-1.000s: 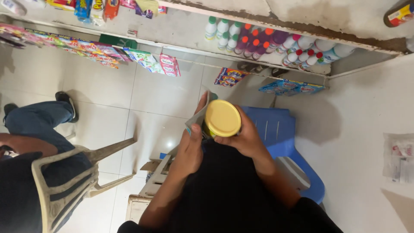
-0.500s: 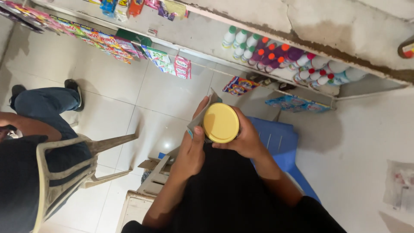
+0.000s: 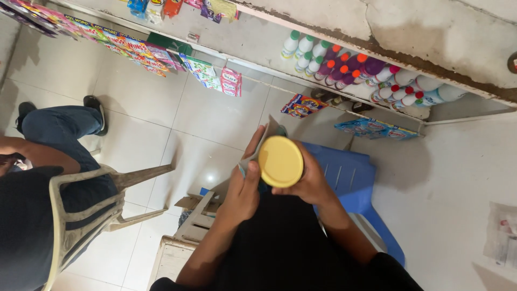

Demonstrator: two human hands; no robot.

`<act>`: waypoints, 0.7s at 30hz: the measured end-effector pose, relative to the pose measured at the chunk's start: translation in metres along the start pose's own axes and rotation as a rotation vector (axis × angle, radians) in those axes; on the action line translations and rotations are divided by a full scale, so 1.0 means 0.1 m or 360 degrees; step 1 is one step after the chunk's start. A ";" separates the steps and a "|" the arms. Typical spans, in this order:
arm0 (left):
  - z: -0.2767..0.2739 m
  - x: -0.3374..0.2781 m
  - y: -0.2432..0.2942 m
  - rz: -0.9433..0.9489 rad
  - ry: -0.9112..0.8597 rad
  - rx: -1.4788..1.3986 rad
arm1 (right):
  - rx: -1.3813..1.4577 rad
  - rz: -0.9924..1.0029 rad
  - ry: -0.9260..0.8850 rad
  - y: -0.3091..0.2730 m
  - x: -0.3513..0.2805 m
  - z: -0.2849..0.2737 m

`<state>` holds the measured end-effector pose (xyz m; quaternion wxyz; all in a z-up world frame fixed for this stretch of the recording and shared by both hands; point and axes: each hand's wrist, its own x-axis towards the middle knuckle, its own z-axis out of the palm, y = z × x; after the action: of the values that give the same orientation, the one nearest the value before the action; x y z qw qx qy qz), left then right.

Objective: Wiping a plastic container with a sponge and placing it on a retail shelf with canned goods.

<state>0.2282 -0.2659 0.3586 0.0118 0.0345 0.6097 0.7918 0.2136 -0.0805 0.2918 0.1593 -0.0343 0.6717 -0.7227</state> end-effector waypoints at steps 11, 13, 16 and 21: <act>-0.01 0.04 0.12 -0.0002 -0.0086 0.0165 | -0.0161 -0.0098 0.0268 -0.29 0.12 0.11; -0.02 0.07 0.09 -0.0040 -0.0126 0.0156 | -0.0167 -0.0123 0.0248 -0.36 0.14 0.10; -0.02 0.12 0.04 -0.0113 -0.0178 0.0183 | -0.0238 -0.0146 0.0181 -0.40 0.14 0.05; 0.00 0.14 0.08 -0.0255 -0.0194 0.0206 | -0.0277 -0.0111 0.0151 -0.47 0.09 0.11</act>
<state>0.2148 -0.2666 0.3667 0.1098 0.0343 0.6586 0.7437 0.1996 -0.0910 0.3381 0.0985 -0.0370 0.7372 -0.6675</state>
